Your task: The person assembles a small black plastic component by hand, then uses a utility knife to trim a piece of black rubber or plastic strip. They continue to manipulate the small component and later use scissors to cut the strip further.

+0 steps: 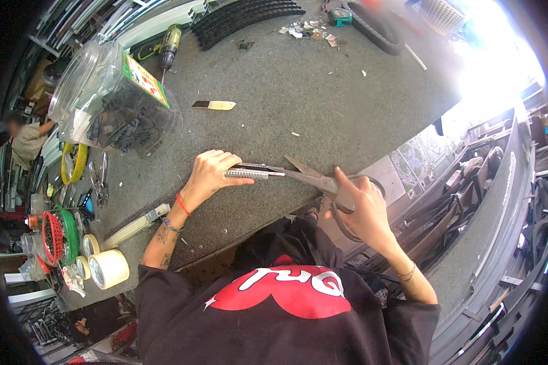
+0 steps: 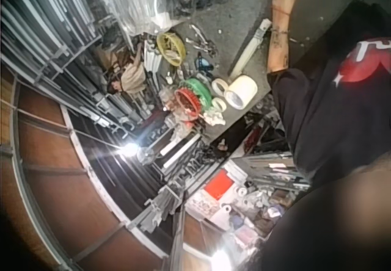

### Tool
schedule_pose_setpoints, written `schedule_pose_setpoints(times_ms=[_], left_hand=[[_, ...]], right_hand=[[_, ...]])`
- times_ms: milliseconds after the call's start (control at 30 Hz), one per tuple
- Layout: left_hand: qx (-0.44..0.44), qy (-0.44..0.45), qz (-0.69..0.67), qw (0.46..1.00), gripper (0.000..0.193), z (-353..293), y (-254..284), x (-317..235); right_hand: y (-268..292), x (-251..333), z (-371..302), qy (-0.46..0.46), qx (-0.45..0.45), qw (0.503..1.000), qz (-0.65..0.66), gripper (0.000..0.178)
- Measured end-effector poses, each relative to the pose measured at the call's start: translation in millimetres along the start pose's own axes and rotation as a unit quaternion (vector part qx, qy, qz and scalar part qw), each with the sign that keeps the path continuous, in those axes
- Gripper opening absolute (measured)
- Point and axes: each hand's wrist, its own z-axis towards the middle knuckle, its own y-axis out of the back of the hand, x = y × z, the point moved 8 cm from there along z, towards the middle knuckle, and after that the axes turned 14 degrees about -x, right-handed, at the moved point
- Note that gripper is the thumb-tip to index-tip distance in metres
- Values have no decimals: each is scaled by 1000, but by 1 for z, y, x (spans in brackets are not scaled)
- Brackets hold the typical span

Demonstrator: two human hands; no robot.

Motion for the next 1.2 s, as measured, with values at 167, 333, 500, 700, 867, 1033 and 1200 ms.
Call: schedule_pose_setpoints(times_ms=[167,333,500,700,867,1033,1200], left_hand=[[4,-3,5,1000,40,-1,1,-2],[5,-26,-11,1000,41,0,2,-5],[-4,-60,3,998,42,4,5,-12],[7,-80,52,995,46,5,4,-13],[21,-69,30,997,48,4,-1,-7],[9,-52,15,999,49,3,-1,-4],[1,-41,12,999,52,3,-3,0]], right_hand=[[2,4,-1,27,-30,999,-8,80],[15,13,4,114,-75,990,-27,77],[20,14,12,183,-87,977,-63,79],[16,11,11,206,-91,971,-74,84],[6,7,12,183,-85,979,-22,82],[5,4,17,179,-98,979,-6,77],[6,1,18,168,-105,980,4,77]])
